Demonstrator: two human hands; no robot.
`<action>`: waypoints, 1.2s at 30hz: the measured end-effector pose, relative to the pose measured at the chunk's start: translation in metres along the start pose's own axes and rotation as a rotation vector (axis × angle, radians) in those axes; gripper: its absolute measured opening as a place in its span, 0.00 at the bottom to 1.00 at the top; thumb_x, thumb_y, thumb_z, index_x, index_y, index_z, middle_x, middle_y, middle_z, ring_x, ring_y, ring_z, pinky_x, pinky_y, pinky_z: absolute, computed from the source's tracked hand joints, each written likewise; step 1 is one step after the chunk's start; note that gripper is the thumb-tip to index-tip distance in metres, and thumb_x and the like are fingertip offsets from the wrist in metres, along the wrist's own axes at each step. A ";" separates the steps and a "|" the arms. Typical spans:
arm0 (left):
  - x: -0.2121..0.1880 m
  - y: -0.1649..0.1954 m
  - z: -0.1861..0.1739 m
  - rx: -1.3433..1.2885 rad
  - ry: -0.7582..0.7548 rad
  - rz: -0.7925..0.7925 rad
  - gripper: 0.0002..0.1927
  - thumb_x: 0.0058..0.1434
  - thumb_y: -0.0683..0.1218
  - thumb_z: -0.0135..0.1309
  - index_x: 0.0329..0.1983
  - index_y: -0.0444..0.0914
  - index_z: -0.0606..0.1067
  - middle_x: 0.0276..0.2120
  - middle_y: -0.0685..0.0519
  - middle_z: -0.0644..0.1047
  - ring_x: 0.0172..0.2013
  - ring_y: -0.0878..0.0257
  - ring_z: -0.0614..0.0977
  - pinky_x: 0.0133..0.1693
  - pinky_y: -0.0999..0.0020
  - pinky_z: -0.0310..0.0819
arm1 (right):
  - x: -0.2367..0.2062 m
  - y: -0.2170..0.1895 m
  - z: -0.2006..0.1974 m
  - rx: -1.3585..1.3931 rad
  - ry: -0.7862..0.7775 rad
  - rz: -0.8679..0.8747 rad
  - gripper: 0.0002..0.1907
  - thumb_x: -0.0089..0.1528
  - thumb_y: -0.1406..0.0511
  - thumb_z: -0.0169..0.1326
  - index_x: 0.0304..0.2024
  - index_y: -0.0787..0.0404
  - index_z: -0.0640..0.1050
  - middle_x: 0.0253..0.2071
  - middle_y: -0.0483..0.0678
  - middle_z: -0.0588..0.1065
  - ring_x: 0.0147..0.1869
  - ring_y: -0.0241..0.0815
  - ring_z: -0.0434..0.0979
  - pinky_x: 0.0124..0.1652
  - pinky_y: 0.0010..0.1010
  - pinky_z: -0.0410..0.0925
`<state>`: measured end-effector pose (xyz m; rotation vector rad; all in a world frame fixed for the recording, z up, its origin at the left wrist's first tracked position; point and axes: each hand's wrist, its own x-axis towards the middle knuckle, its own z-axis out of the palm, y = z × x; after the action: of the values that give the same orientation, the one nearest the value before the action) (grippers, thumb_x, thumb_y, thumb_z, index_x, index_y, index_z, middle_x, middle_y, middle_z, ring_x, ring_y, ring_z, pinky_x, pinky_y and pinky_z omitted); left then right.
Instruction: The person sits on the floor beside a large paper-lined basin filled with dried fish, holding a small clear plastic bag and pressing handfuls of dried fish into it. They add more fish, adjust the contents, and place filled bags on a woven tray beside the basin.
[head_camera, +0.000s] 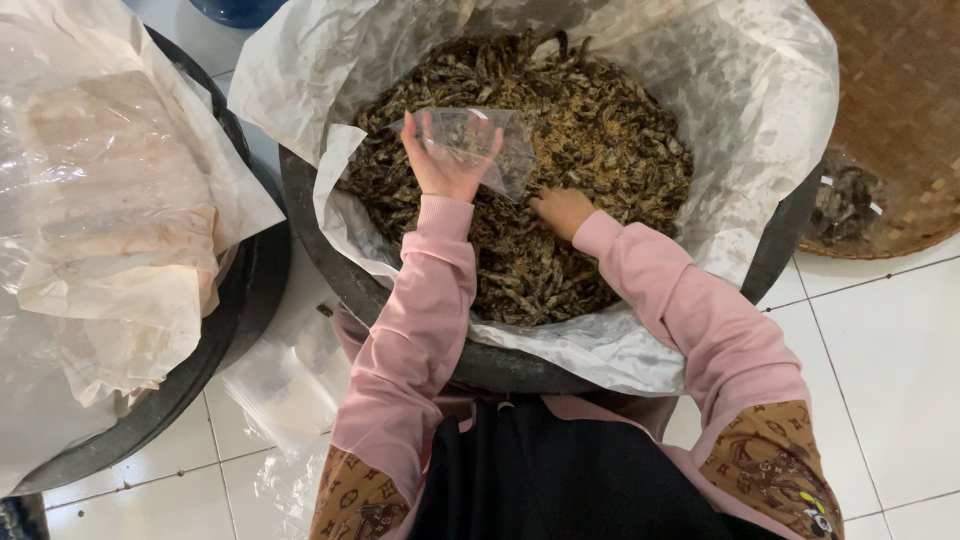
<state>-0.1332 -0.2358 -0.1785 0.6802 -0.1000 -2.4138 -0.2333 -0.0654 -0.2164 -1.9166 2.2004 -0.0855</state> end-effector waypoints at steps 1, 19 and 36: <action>-0.001 -0.001 0.001 0.000 0.006 -0.005 0.45 0.50 0.65 0.61 0.70 0.59 0.57 0.56 0.41 0.67 0.53 0.45 0.73 0.56 0.34 0.70 | -0.001 -0.001 -0.001 0.042 0.013 0.009 0.18 0.61 0.60 0.62 0.50 0.59 0.75 0.47 0.57 0.76 0.51 0.60 0.79 0.47 0.49 0.73; 0.015 -0.003 -0.011 0.057 -0.032 0.006 0.47 0.53 0.67 0.58 0.74 0.60 0.51 0.53 0.43 0.67 0.50 0.47 0.74 0.55 0.36 0.69 | -0.058 0.035 -0.114 0.708 0.457 0.056 0.06 0.68 0.68 0.58 0.45 0.65 0.77 0.37 0.48 0.80 0.36 0.36 0.83 0.35 0.27 0.73; 0.020 -0.035 -0.022 0.343 -0.206 0.019 0.40 0.57 0.74 0.51 0.57 0.39 0.68 0.50 0.45 0.73 0.53 0.49 0.76 0.53 0.46 0.72 | -0.007 -0.017 -0.030 0.527 0.766 0.207 0.12 0.69 0.64 0.62 0.53 0.60 0.80 0.41 0.54 0.82 0.37 0.42 0.85 0.34 0.31 0.74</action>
<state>-0.1550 -0.2177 -0.2145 0.5709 -0.6132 -2.4661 -0.2224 -0.0638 -0.1829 -1.4739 2.4142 -1.4075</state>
